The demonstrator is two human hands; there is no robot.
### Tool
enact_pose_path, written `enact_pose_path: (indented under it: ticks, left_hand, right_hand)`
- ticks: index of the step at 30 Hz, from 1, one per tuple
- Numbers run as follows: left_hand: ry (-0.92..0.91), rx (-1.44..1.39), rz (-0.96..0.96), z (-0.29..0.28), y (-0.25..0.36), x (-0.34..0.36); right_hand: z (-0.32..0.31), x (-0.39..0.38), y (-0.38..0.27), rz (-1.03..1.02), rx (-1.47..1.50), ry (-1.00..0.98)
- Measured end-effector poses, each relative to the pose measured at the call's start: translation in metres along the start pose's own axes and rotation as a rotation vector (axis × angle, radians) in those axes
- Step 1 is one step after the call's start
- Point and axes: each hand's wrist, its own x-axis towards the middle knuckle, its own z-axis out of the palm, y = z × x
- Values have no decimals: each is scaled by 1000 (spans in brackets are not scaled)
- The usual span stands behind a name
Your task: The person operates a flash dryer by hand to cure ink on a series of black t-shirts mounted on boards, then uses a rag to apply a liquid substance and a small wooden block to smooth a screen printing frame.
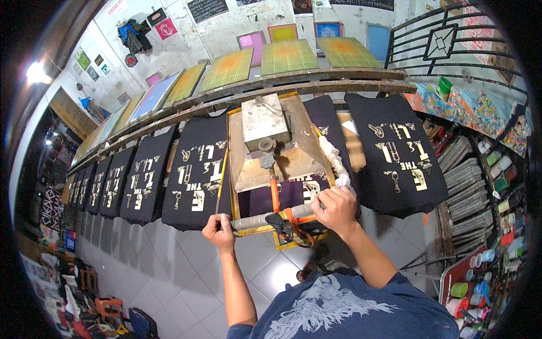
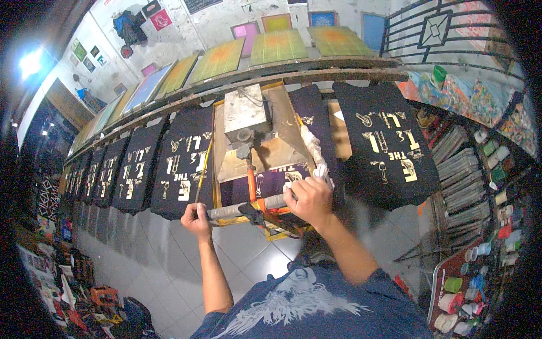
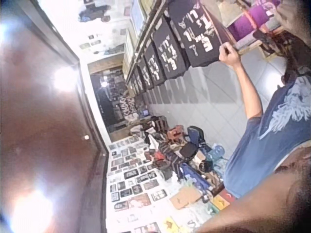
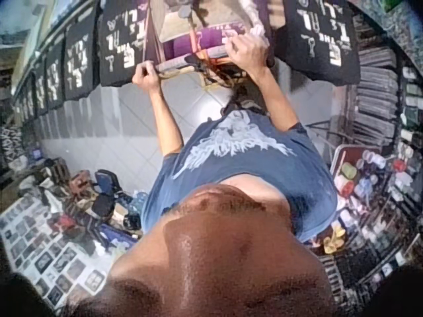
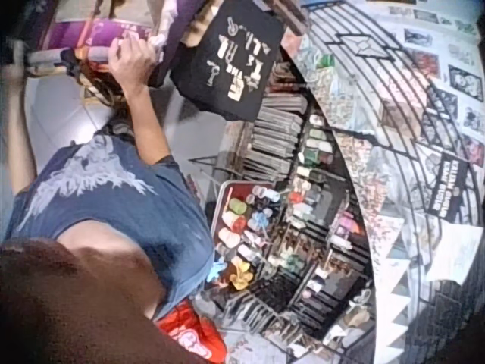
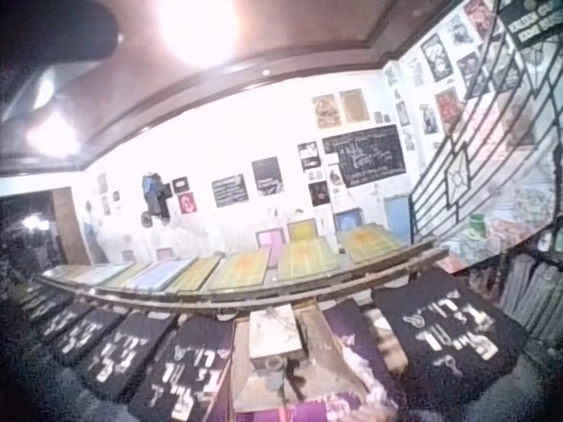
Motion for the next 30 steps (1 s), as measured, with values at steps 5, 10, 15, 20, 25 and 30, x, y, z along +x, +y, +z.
enact_pose_path:
  ticks: [5, 10, 15, 20, 25, 30]
  left_hand:
    - [-227, 146, -11, -10, 10, 10]
    - [-727, 605, 25, -14, 58, 38]
    - [-840, 652, 56, -2, 73, 47]
    - [-781, 695, 105, 1, 74, 45]
    - [-735, 750, 118, -5, 57, 34]
    - [-519, 710, 254, 2, 48, 27]
  right_hand:
    - [-3, 0, 3, 26, 18, -80]
    - [-19, 9, 7, -12, 127, -262]
    - [-43, 37, 15, 14, 192, -748]
    - [-33, 56, 14, 17, 172, -941]
    - [-33, 66, 15, 32, 203, -1144]
    - [-28, 58, 21, 46, 230, -1084]
